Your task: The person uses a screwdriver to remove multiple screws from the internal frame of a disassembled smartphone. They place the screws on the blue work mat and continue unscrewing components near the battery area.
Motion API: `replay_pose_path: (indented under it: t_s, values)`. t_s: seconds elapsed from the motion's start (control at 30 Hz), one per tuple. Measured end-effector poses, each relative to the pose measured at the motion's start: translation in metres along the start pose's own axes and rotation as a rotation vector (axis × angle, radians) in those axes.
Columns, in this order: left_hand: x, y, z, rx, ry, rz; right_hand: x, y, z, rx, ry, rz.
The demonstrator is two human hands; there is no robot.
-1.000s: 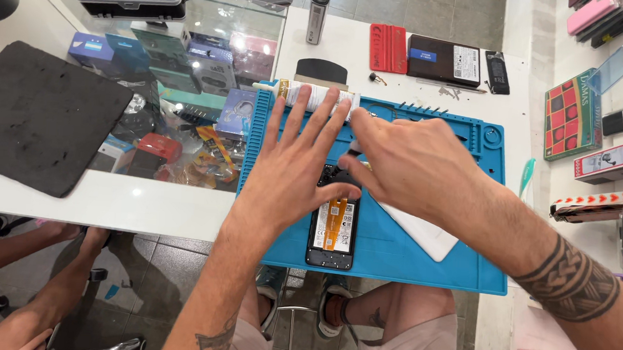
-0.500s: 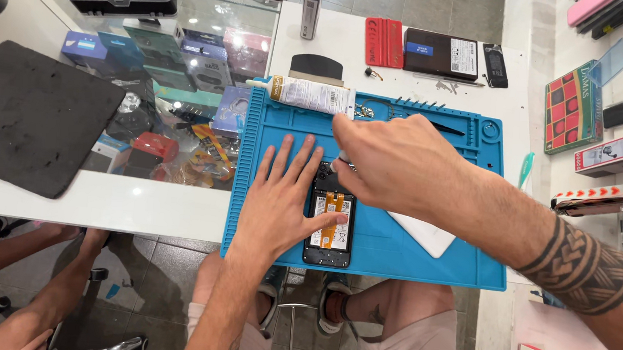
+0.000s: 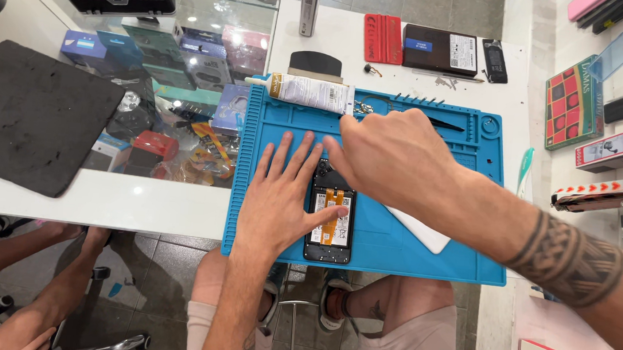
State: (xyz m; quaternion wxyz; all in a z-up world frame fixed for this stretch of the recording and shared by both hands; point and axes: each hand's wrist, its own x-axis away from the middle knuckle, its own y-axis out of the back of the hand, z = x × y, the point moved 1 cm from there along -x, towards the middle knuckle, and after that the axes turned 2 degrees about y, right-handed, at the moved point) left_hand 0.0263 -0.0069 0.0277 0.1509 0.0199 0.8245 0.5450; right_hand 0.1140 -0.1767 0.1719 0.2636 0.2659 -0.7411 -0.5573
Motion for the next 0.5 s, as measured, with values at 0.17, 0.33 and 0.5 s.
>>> replay_pose_path:
  t_s: [0.17,0.33,0.5]
  values:
    - [0.003,0.0,0.002,-0.019,-0.001,-0.016,-0.002,0.016,-0.009,-0.199,-0.039,0.193]
    - [0.001,0.0,0.0,0.004,-0.002,-0.007,0.0,0.025,-0.002,-0.325,-0.077,0.305]
    - [0.003,0.001,0.0,0.01,-0.018,-0.021,-0.005,0.028,0.003,-0.199,-0.064,0.223]
